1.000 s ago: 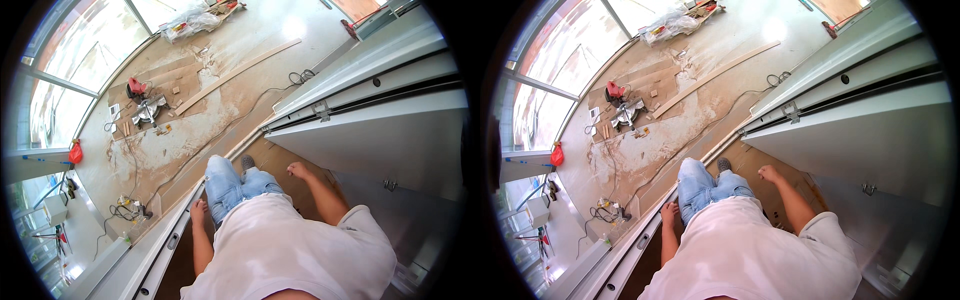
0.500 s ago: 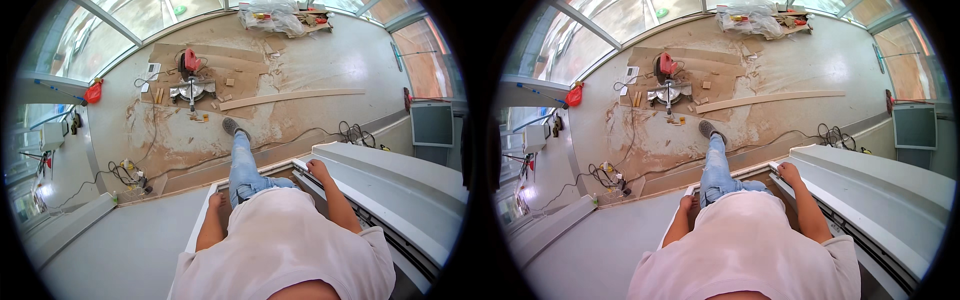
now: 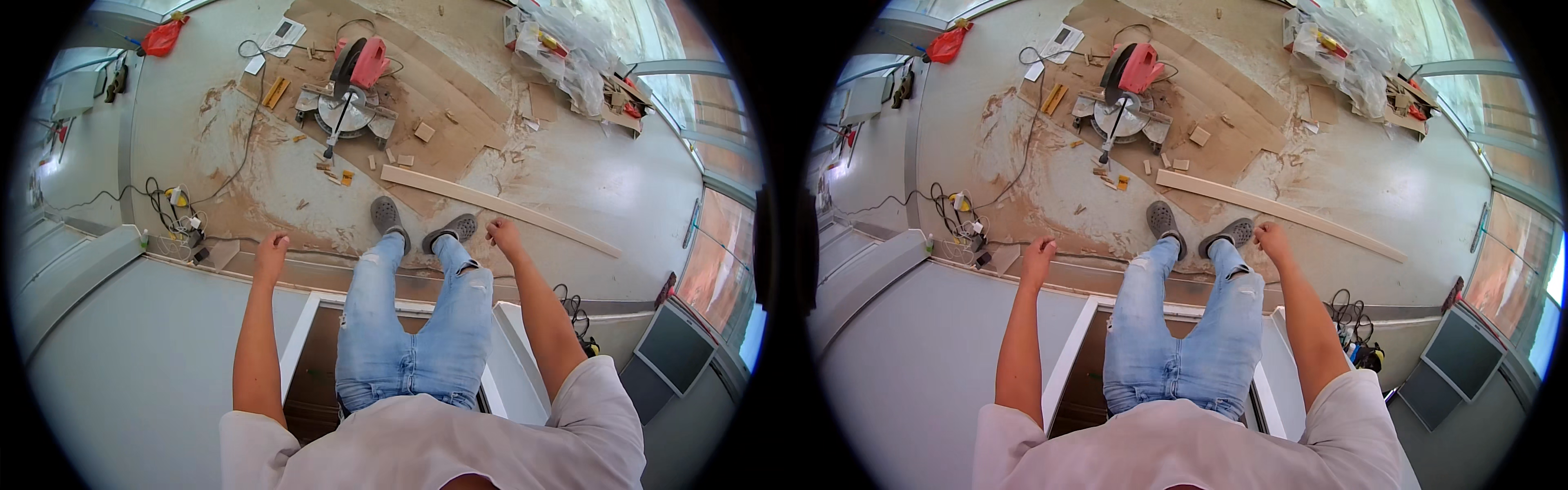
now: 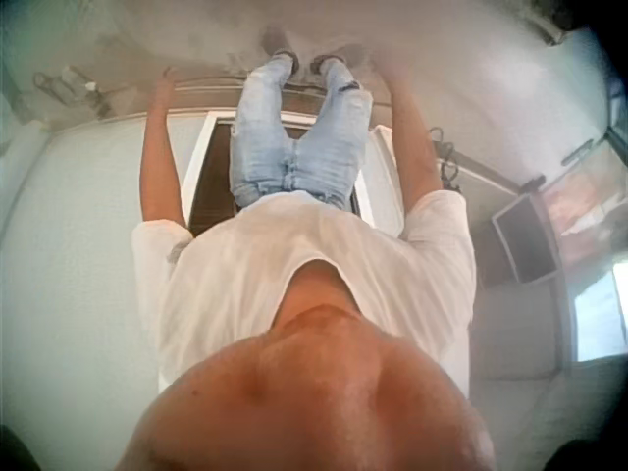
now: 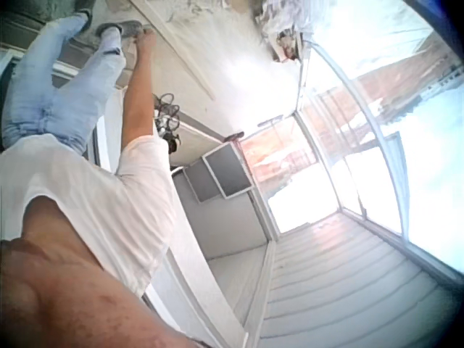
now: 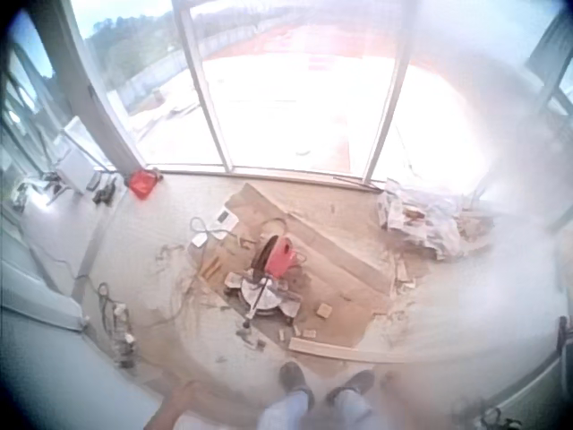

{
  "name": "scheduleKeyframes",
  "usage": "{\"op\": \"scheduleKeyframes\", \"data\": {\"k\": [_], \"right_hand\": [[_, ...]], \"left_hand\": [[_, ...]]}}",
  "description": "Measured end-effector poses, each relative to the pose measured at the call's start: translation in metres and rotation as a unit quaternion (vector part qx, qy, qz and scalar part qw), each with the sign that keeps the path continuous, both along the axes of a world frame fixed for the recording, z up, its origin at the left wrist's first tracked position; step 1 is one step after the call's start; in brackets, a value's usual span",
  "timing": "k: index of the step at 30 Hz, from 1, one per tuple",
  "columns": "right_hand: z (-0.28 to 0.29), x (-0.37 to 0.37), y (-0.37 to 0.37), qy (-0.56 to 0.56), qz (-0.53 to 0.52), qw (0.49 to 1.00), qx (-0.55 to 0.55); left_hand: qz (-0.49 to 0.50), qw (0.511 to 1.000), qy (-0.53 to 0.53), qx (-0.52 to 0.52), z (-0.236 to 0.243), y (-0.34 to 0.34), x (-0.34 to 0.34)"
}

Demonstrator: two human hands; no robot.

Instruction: The person measures and cuts wooden baseboard pieces using a miter saw, then carries them to a room to fit them along the wall-floor junction. They repeatedly adjust the pieces to ensure a snug fit in the corners and along the walls.

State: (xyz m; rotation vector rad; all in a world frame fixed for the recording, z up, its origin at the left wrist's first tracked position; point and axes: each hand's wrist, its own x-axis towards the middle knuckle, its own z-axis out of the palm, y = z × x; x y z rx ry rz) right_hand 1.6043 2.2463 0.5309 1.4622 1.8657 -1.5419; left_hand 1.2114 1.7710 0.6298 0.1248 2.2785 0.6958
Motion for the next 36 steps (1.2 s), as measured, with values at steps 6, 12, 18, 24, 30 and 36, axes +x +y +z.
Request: {"op": "scheduleKeyframes", "data": {"k": [6,12,18,24,30,36], "right_hand": [[-0.233,-0.099,0.028,-0.023,0.295,0.946,0.133],[-0.4,-0.105,-0.002,-0.099,0.498,0.814,0.281],[-0.447,-0.103,0.017,-0.013,0.542,0.784,0.302],[-0.423,-0.092,0.03,0.098,0.562,0.777,0.265],[-0.374,-0.186,0.042,0.111,0.442,0.803,0.384],[-0.395,-0.286,0.063,0.145,0.397,0.769,0.479]], "left_hand": [[-0.042,0.994,0.034,-0.096,-0.233,0.044,-0.041],[-0.057,0.979,0.176,-0.086,-0.467,0.086,-0.062],[0.054,0.964,0.261,-0.007,-0.579,0.134,-0.09],[-0.001,0.971,0.223,-0.089,-0.573,0.163,-0.108],[0.048,0.991,0.107,0.058,-0.59,0.146,-0.153],[0.168,0.954,-0.117,0.218,-0.576,0.154,-0.151]]}}
